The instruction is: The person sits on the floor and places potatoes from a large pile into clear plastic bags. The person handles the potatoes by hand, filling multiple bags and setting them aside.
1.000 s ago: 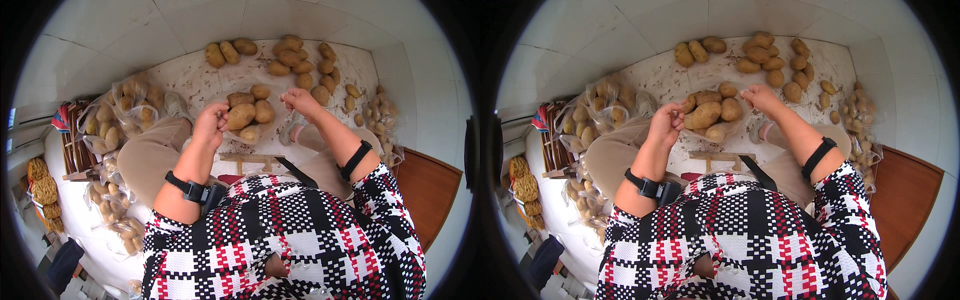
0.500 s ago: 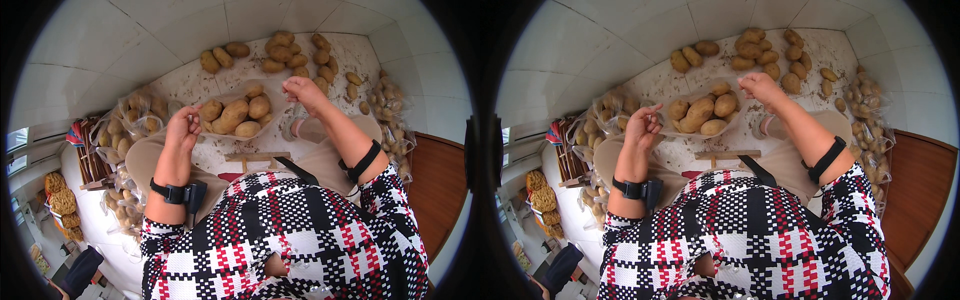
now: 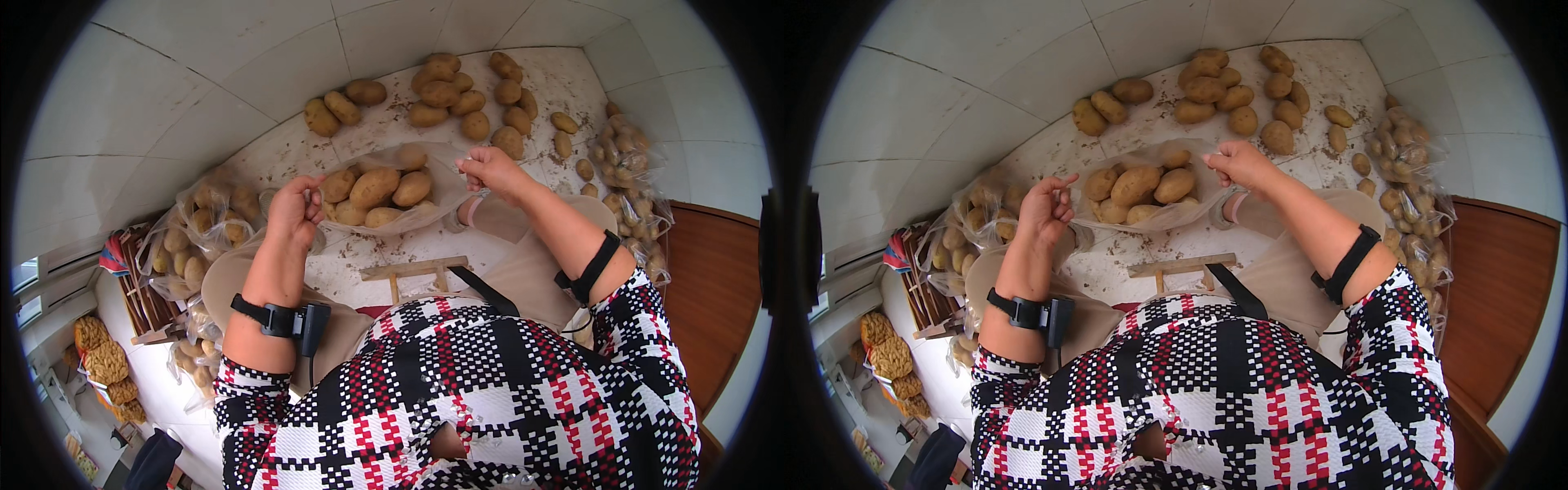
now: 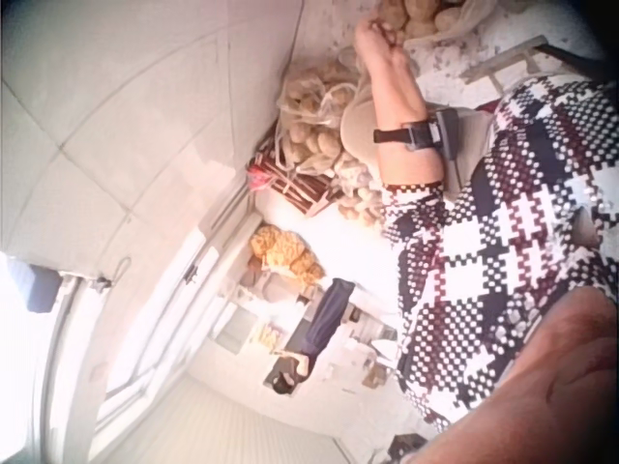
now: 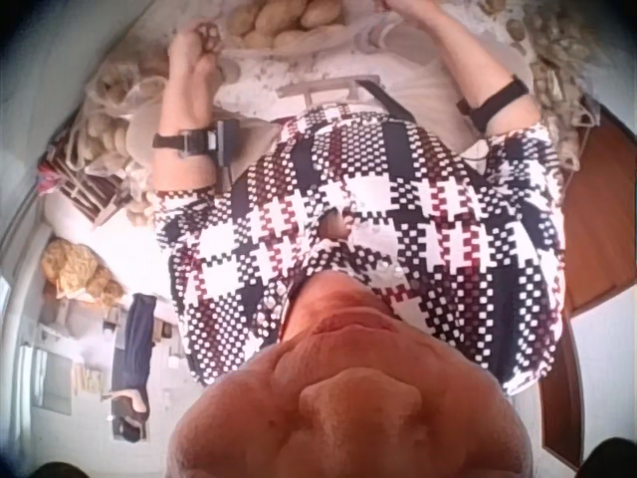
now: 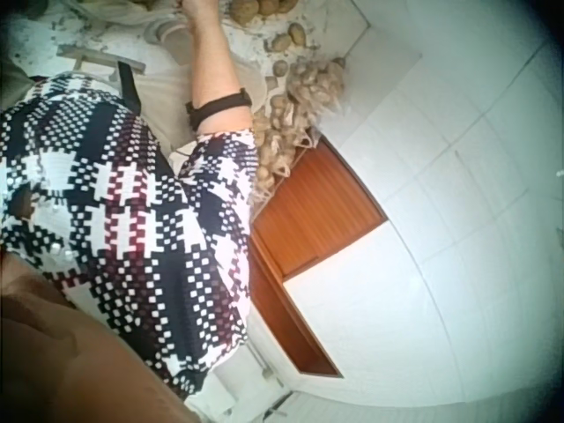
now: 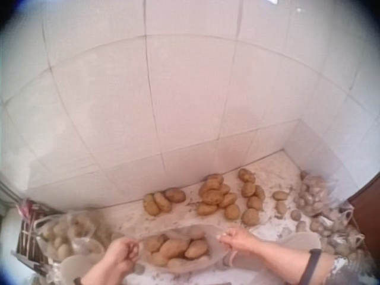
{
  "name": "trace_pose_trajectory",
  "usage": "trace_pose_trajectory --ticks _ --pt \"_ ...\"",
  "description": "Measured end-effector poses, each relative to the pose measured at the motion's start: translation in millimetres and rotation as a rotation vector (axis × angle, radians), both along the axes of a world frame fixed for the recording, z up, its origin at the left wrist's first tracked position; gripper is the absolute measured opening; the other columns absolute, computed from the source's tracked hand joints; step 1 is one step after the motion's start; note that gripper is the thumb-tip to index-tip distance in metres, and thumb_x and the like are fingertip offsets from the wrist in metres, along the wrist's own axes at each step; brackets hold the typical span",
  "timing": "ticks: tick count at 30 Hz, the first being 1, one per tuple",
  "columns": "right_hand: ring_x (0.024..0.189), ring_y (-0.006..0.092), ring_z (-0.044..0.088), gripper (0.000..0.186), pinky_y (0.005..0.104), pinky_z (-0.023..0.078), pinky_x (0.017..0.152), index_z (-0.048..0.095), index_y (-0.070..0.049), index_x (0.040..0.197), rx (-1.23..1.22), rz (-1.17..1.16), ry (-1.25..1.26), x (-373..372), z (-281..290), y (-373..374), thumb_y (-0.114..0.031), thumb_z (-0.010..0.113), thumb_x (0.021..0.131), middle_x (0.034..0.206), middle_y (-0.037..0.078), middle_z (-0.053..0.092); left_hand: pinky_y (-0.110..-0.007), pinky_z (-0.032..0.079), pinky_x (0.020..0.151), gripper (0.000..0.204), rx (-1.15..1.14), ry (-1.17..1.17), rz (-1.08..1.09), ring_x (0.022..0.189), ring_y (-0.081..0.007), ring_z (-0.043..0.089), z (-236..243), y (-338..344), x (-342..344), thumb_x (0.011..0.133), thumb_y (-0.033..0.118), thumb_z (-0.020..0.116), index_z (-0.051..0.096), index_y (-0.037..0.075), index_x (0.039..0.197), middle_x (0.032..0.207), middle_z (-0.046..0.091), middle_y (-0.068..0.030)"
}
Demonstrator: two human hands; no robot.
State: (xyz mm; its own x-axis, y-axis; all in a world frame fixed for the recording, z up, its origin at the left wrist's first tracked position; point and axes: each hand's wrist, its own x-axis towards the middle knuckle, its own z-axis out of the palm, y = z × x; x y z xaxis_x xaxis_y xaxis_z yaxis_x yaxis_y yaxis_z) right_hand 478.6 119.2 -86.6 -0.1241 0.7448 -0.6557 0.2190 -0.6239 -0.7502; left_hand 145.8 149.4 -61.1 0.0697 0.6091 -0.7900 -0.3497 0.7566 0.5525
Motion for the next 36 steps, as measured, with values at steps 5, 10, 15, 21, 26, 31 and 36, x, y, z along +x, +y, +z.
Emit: trace_pose_trajectory --ticks 5,10,15,21,26,31,36 --pt "0.058 0.0117 0.053 0.024 0.025 0.043 0.054 0.051 -0.003 0.073 -0.021 0.103 -0.127 0 1 7 -0.022 0.059 0.085 0.065 0.003 0.054 -0.024 0.025 0.042 0.01 0.044 -0.041 0.03 0.044 -0.0103 0.032 -8 0 9 0.077 0.011 0.059 0.054 0.004 0.083 0.057 0.046 -0.0019" --pt "0.06 0.0124 0.055 0.022 0.0256 0.045 0.058 0.052 -0.003 0.072 -0.015 0.121 -0.11 -10 -1 7 -0.02 0.059 0.084 0.066 0.004 0.056 -0.025 0.025 0.041 0.009 0.064 -0.033 0.032 0.044 -0.0103 0.035 -10 -5 9 0.077 0.011 0.058 0.054 0.004 0.079 0.057 0.047 -0.0027" --pt "0.062 0.0122 0.056 0.02 0.0258 0.045 0.061 0.054 -0.003 0.075 0.022 0.148 -0.144 -11 -5 4 -0.02 0.06 0.083 0.069 0.004 0.058 -0.025 0.025 0.04 0.008 0.079 -0.016 0.006 0.043 -0.0102 0.034 -11 -8 8 0.078 0.012 0.058 0.053 0.005 0.077 0.056 0.047 -0.0027" --pt "0.073 0.0158 0.059 0.024 0.029 0.046 0.065 0.059 0.0 0.09 0.17 0.208 -0.378 40 1 2 -0.02 0.063 0.079 0.077 0.007 0.062 -0.025 0.024 0.038 0.009 0.052 -0.019 -0.023 0.04 -0.0105 0.032 -14 0 12 0.08 0.013 0.057 0.054 0.005 0.078 0.056 0.046 -0.0024" --pt "0.078 0.0206 0.06 0.033 0.0314 0.048 0.071 0.06 0.001 0.1 0.275 0.138 -0.687 114 48 -16 -0.021 0.064 0.077 0.086 0.013 0.064 -0.025 0.024 0.039 0.009 0.052 -0.006 -0.017 0.04 -0.0112 0.03 -14 2 15 0.077 0.013 0.059 0.054 0.006 0.079 0.054 0.045 -0.002" --pt "0.087 0.0293 0.061 0.035 0.0354 0.047 0.076 0.062 -0.003 0.098 0.373 -0.051 -0.955 135 81 -75 -0.03 0.063 0.076 0.095 0.016 0.063 -0.025 0.024 0.04 0.012 0.065 0.024 -0.047 0.04 -0.0112 0.029 -23 5 14 0.075 0.012 0.061 0.05 0.008 0.076 0.053 0.043 -0.0016" --pt "0.096 0.0293 0.056 0.029 0.0389 0.045 0.081 0.064 -0.01 0.092 0.692 -0.263 -1.086 97 67 -90 -0.033 0.057 0.076 0.097 0.011 0.062 -0.024 0.024 0.042 0.022 0.057 0.06 -0.077 0.041 -0.0101 0.028 -37 8 16 0.079 0.018 0.053 0.058 0.003 0.094 0.053 0.043 0.0014"
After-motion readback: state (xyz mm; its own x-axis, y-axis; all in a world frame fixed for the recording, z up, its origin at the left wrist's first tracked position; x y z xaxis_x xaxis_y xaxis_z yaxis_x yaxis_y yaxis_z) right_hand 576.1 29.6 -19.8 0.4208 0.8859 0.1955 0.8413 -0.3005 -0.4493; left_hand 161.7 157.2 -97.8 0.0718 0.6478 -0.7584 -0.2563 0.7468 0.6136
